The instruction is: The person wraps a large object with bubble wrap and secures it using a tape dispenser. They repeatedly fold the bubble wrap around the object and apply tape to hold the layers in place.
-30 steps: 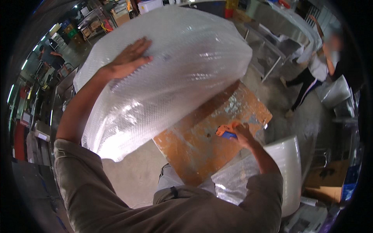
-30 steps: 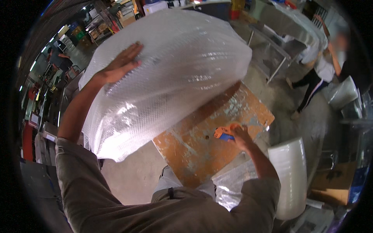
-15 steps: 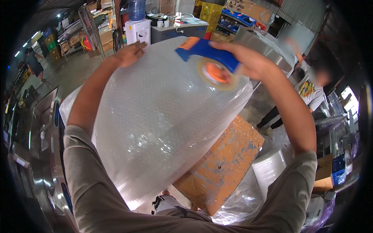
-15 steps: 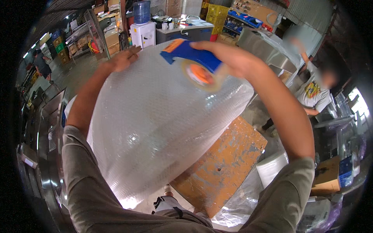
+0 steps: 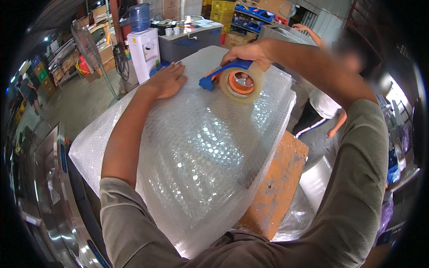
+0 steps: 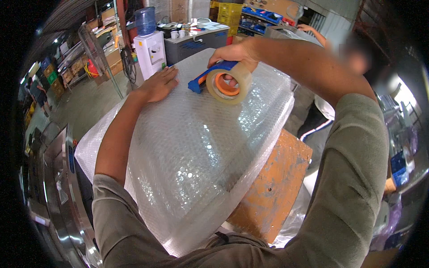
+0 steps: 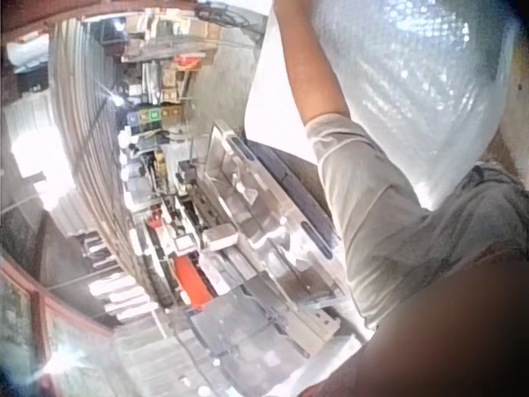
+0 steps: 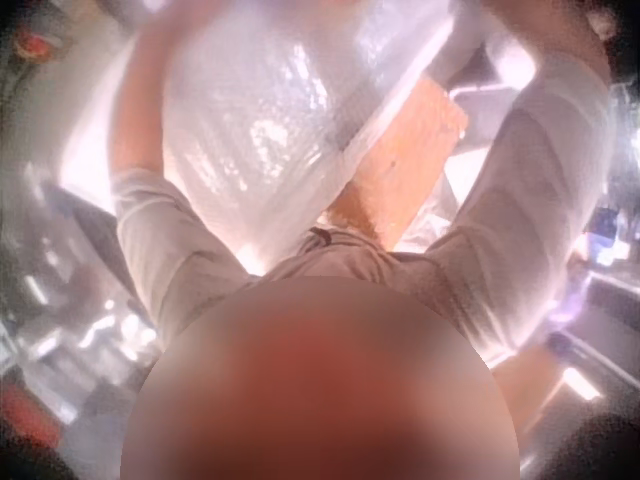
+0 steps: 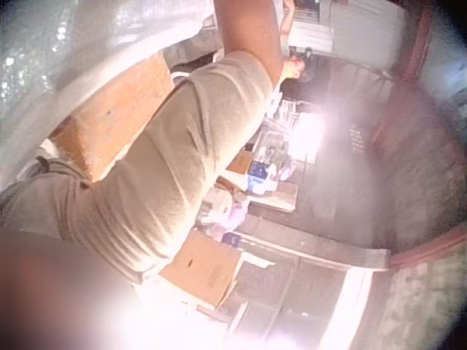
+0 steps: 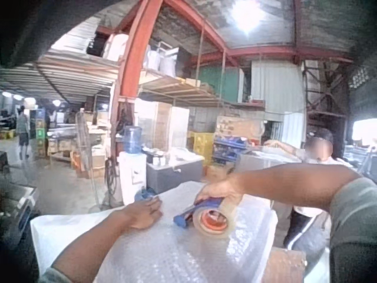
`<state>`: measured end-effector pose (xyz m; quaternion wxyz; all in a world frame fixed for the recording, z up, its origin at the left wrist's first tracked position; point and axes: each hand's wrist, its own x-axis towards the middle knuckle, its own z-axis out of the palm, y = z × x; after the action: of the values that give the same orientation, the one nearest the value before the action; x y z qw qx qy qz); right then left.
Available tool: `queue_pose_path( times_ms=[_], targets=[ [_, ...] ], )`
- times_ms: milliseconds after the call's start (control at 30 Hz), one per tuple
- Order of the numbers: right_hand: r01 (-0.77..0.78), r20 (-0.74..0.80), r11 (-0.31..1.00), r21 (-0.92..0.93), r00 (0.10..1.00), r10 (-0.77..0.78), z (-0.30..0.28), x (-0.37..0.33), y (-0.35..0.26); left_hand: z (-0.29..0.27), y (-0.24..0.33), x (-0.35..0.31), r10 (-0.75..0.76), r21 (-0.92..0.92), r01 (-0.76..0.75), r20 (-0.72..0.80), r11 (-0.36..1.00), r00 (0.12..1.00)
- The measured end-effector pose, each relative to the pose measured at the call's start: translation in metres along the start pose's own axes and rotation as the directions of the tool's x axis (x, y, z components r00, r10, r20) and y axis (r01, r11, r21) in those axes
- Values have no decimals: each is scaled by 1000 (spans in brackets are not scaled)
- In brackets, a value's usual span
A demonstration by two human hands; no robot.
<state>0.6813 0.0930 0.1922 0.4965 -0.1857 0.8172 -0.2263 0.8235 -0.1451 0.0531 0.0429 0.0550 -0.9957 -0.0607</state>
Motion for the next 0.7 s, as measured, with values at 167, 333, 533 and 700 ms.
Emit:
queue_pose_path(
  times_ms=[167, 333, 533, 700],
  targets=[
    [0, -33, 999, 50, 999, 2, -1, -10, 20, -3, 5, -3, -8, 6, 8, 3, 1000, 1000],
    [-105, 9, 985, 137, 994, 105, -5, -46, 73, -1, 7, -3, 16, 23, -16, -22, 1000, 1000],
    [-79, 88, 918, 389, 995, 48, -8, -117, 189, 0, 4, -2, 11, 10, -11, -26, 1000, 1000],
    [154, -112, 923, 352, 986, -122, 8, -135, 267, -6, 9, -5, -2, 15, 2, -1, 1000, 1000]
  ],
)
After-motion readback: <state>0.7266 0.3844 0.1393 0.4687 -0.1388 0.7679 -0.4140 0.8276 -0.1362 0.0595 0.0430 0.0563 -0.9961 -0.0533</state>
